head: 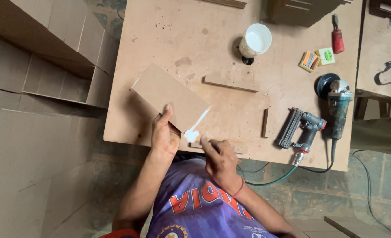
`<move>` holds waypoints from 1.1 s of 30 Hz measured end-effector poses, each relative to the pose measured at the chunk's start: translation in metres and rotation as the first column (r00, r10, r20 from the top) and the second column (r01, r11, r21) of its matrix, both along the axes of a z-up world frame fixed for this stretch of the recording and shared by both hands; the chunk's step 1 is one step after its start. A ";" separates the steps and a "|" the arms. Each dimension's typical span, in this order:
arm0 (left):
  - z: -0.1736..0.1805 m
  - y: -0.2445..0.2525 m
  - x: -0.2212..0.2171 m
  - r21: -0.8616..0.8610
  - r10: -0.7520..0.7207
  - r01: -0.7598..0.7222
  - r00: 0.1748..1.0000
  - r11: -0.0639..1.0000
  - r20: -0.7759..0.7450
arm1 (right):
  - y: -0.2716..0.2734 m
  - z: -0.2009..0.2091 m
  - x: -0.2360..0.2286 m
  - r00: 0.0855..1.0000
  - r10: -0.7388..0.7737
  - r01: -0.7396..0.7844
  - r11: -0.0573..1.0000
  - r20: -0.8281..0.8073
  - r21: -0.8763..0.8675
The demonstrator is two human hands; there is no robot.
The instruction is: The person assembles small wooden boxes by applying glue to the edges of wooden panels and joining them together. They use a nail gun to secure the joints and a sander to smooth the edges. The process is repeated for multiple boxes.
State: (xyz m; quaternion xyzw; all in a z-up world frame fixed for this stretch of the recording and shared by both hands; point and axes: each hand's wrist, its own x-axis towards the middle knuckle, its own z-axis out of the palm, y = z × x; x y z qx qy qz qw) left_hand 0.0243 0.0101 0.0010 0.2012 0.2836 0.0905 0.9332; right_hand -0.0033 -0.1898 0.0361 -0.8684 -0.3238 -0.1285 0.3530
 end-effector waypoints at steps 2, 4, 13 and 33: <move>0.006 -0.001 -0.001 -0.003 -0.006 0.006 1.000 1.000 -0.012 | -0.005 0.007 0.001 0.998 0.045 -0.043 0.998 0.051 -0.043; 0.011 -0.003 -0.001 0.002 0.015 -0.015 1.000 1.000 -0.005 | -0.009 0.012 0.014 0.990 0.049 -0.042 0.998 0.131 -0.053; 0.020 -0.014 -0.002 0.056 0.033 -0.033 0.999 0.998 0.013 | -0.044 0.007 0.106 0.973 -0.231 0.229 0.969 -0.007 -0.090; -0.010 -0.075 -0.031 0.735 0.194 -0.032 0.971 0.677 -0.137 | -0.062 -0.126 0.460 0.841 0.108 0.385 0.570 0.531 -0.726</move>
